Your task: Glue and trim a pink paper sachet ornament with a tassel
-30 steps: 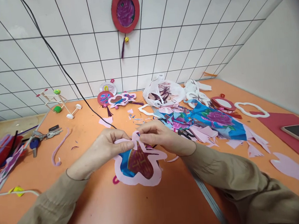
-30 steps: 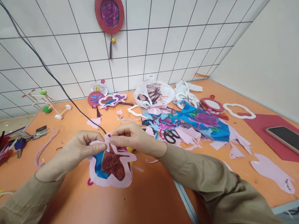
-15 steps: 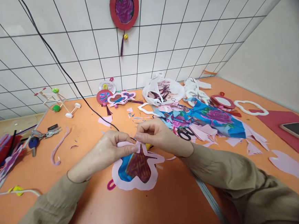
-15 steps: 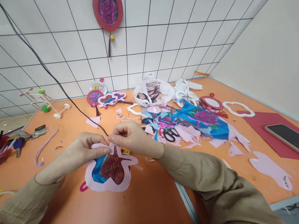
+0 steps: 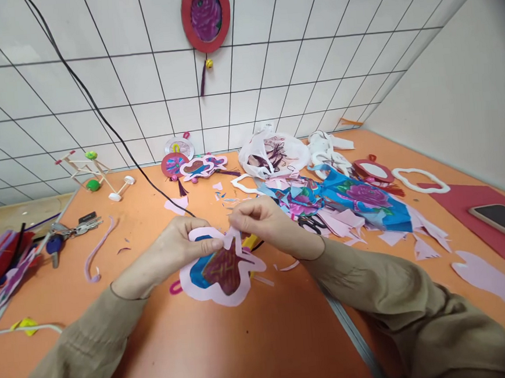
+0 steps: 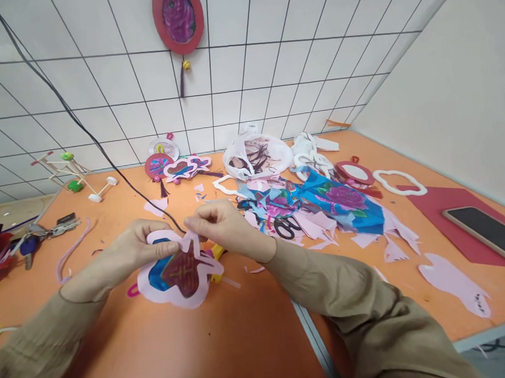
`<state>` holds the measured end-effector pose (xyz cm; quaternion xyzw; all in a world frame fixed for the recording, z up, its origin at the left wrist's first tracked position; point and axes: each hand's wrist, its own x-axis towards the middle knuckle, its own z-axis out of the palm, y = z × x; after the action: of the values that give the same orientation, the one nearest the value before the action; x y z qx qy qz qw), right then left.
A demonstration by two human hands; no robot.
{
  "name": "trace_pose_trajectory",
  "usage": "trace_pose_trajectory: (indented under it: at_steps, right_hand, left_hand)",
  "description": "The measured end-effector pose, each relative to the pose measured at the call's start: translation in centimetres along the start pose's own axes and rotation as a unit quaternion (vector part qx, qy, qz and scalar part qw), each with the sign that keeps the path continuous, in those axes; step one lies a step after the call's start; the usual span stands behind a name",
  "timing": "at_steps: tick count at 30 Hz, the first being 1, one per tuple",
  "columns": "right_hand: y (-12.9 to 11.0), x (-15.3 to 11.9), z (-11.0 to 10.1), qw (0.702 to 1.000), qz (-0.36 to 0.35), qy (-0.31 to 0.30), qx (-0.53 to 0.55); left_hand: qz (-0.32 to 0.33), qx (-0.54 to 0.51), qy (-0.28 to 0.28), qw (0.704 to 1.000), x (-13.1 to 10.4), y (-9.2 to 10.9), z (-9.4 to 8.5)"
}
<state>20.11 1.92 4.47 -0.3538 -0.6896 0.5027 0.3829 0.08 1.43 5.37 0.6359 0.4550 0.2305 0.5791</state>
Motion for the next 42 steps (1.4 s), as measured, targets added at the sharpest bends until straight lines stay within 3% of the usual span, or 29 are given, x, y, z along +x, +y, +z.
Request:
trace_pose_trajectory:
  at_steps: [4,9,14,20,24,28,33,36,39,42]
  right_hand:
    - [0.2,0.0,-0.4,1.0,0.003,-0.03,0.001]
    - [0.5,0.2,0.0,1.0,0.001,0.007,-0.028]
    - [0.6,0.4,-0.3,0.999,-0.003,-0.039,-0.004]
    - [1.3,0.6,-0.8,0.998,0.021,-0.059,-0.004]
    - [1.4,0.7,-0.8,0.997,0.004,-0.076,-0.014]
    - [1.4,0.7,-0.9,0.994,0.007,-0.107,-0.021]
    - [1.4,0.6,-1.0,0.993,0.017,-0.107,-0.035]
    - [1.3,0.6,-1.0,0.989,0.002,-0.133,-0.067]
    - [1.1,0.5,-0.8,0.986,0.005,-0.15,-0.076]
    - [1.2,0.5,-0.5,0.99,0.008,-0.121,-0.069]
  left_hand:
    - [-0.029,-0.043,0.006,0.999,0.2,-0.5,-0.2]
    - [-0.018,-0.026,0.019,0.999,0.2,-0.5,-0.1]
    - [-0.02,-0.054,0.021,0.998,0.2,-0.8,-0.4]
    - [-0.011,-0.133,0.081,0.988,0.8,-1.4,-0.6]
    - [-0.008,-0.155,0.085,0.984,0.8,-1.4,-0.4]
    - [0.003,-0.145,0.082,0.986,0.8,-1.3,-0.4]
    - [0.034,-0.106,0.027,0.993,0.6,-0.6,-1.2]
    - [0.012,-0.066,-0.002,0.998,0.6,-0.3,-1.4]
    - [-0.021,-0.044,0.012,0.999,0.7,-0.4,-0.9]
    - [-0.024,-0.026,0.03,0.999,0.9,-0.8,-0.5]
